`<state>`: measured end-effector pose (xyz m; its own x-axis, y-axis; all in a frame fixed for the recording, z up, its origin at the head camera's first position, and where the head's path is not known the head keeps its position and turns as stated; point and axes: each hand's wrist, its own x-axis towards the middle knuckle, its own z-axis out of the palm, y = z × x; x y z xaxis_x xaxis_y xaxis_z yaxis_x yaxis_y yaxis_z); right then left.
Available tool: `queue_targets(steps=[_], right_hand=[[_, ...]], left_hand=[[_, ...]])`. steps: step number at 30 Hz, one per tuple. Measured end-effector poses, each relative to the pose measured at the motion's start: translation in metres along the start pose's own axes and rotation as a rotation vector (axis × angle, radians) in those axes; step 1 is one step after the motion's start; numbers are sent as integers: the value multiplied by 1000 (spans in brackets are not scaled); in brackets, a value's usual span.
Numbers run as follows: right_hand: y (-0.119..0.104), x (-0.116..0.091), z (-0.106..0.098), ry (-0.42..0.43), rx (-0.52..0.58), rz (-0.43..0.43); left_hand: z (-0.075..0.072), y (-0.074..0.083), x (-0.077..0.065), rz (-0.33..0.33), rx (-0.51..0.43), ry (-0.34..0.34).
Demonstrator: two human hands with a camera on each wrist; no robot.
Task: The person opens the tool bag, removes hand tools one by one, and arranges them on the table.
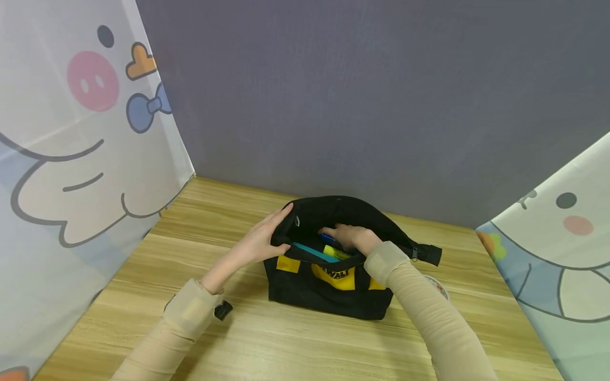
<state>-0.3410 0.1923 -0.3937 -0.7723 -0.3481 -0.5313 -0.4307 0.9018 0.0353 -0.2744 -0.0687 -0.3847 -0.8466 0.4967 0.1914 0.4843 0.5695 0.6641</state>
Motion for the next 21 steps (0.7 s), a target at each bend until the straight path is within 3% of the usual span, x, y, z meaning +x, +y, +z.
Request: queue_targets(steps=[9,21], right_hand=[[-1,0,0,-5,36,12],[-1,1,2,-14,-15,38]], left_hand=[[0,0,0,0,6,3],[0,1,1,1,17,1]])
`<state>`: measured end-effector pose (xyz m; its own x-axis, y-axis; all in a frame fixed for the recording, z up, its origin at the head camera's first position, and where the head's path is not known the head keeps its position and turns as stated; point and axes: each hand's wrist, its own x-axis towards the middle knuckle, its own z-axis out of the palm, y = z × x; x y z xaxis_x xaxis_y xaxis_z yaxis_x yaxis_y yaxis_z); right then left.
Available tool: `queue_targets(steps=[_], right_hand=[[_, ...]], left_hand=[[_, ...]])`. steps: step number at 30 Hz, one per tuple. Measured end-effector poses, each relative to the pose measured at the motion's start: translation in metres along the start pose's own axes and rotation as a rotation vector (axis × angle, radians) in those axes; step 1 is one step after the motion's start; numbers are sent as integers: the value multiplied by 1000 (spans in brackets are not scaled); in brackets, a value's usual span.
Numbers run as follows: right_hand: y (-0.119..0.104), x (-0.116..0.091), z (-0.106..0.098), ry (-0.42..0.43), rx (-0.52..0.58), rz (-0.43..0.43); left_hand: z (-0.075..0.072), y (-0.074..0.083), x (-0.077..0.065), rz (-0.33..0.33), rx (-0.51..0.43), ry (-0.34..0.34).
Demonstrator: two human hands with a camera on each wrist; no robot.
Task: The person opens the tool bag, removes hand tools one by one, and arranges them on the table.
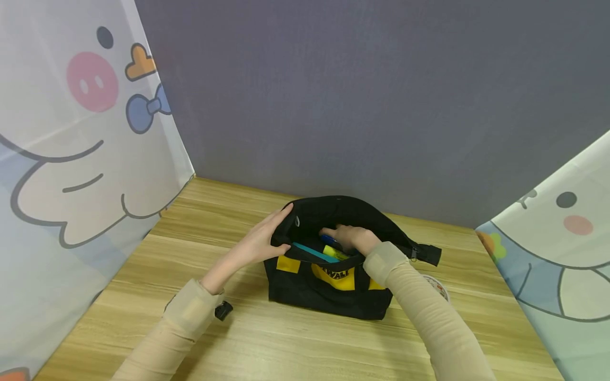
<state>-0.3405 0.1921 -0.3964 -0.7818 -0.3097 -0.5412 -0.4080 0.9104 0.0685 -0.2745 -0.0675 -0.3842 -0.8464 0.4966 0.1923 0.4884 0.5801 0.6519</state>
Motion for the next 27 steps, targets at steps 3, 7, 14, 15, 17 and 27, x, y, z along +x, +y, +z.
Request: queue_targets(steps=[3,7,14,15,17,27], right_hand=[[-1,-1,0,8,1,-2],[-2,-2,-1,9,6,-4],[-2,-2,0,-17,31,-14],[-2,-3,0,-19,34,-16],[-2,-3,1,-21,37,-17],[-1,-3,1,-22,47,-10]], left_hand=[[0,0,0,-1,2,2],[-1,1,0,0,-3,5],[0,-1,0,-1,13,-8],[0,-1,0,-2,10,-9],[0,-1,-1,-1,6,-5],[1,-1,-1,-2,8,-3]])
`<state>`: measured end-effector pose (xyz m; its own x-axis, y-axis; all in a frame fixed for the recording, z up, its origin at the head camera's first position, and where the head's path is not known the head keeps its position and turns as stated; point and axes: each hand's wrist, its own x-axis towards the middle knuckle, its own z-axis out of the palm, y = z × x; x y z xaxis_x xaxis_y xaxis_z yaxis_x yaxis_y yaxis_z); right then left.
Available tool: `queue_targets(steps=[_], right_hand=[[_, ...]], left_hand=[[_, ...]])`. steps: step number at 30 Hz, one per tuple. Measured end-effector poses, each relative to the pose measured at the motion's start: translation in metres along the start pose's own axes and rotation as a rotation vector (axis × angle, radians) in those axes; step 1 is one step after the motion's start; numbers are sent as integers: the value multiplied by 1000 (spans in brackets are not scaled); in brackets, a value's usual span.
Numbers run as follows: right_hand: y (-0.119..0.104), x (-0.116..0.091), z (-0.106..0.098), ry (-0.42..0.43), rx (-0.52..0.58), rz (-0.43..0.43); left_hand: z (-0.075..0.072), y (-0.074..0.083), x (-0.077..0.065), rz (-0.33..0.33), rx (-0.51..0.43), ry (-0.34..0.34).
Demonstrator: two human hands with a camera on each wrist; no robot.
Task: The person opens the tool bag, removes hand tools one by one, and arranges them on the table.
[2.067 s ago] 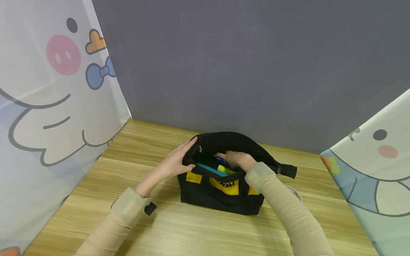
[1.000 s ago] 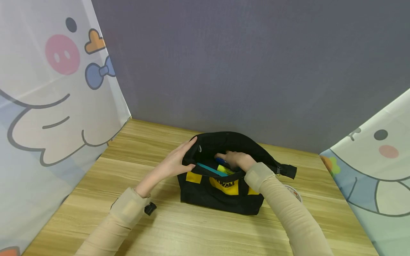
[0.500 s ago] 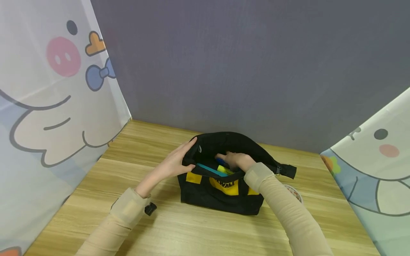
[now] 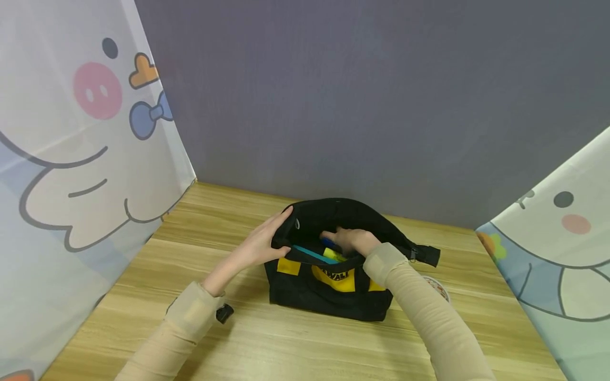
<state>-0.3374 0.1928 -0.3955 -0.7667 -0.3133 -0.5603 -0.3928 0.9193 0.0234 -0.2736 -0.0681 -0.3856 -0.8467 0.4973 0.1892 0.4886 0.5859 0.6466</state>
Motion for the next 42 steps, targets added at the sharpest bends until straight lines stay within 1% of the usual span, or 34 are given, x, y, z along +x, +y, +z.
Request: queue_targets(steps=[4,7,13,18,25,29,34,37,42], right_hand=[[1,0,0,-2,6,3],[2,-1,0,2,12,-11],[1,-3,-2,32,-39,-65],[0,-6,-3,61,-79,-81],[-3,-14,-5,76,-66,-108],[-5,-17,-6,90,-86,-135],[-8,-22,-7,137,-138,-179],[-9,-25,-9,181,-152,-214],[-9,-32,-10,263,-208,-270]], left_hand=[[0,-1,0,2,-5,1],[1,-1,0,5,-8,0],[0,0,0,-1,-15,-5],[-1,2,1,-3,-21,-9],[-1,3,0,-6,-17,-1],[-1,2,-1,0,-7,3],[0,3,-1,-3,-12,5],[0,3,0,-2,-17,2],[0,2,0,2,-13,6]])
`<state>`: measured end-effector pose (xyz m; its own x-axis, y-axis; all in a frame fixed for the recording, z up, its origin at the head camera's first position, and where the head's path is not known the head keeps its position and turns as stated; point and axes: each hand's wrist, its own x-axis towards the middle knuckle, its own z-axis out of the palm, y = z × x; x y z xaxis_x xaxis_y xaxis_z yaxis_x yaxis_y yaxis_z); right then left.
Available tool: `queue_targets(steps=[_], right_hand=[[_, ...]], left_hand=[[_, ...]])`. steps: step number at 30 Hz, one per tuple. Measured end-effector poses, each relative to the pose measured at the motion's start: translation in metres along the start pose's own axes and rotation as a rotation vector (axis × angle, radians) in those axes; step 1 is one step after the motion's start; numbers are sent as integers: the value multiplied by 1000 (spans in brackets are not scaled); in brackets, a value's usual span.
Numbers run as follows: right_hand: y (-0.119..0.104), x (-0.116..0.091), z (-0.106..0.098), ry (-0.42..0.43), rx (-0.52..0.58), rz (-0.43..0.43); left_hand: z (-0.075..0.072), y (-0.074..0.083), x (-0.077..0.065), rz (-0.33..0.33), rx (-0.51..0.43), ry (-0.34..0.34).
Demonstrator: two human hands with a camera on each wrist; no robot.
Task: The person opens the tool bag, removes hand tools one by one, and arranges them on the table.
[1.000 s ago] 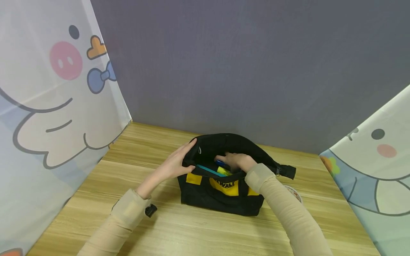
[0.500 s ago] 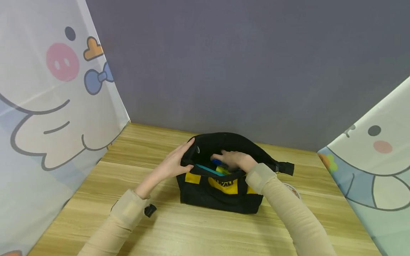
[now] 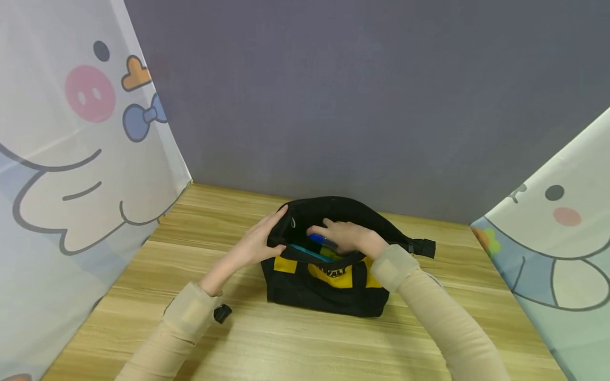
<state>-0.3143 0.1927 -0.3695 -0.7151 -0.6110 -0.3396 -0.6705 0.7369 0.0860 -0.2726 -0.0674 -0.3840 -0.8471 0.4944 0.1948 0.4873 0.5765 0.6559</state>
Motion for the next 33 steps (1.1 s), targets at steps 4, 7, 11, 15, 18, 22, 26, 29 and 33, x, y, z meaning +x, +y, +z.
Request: queue_targets(steps=[4,7,11,15,18,22,26,29,33], right_hand=[[0,-5,-2,52,-46,-37],[0,-9,-4,89,-39,-58],[1,-13,-6,126,-20,-72],[2,-16,-10,176,-18,-86],[3,-18,-14,217,-12,-106],[4,-22,-17,264,-23,-134],[5,-25,-20,322,-67,-152],[5,-29,-23,361,-88,-155],[5,-34,-28,394,-69,-167]], left_hand=[[0,-1,0,4,5,6],[1,-2,0,3,3,11],[1,-3,0,5,2,12],[1,-3,1,10,0,10],[1,-3,1,17,0,12],[2,-2,1,24,0,10],[2,-2,1,16,-2,5],[2,-2,1,6,-1,3],[1,-1,1,-5,-1,2]])
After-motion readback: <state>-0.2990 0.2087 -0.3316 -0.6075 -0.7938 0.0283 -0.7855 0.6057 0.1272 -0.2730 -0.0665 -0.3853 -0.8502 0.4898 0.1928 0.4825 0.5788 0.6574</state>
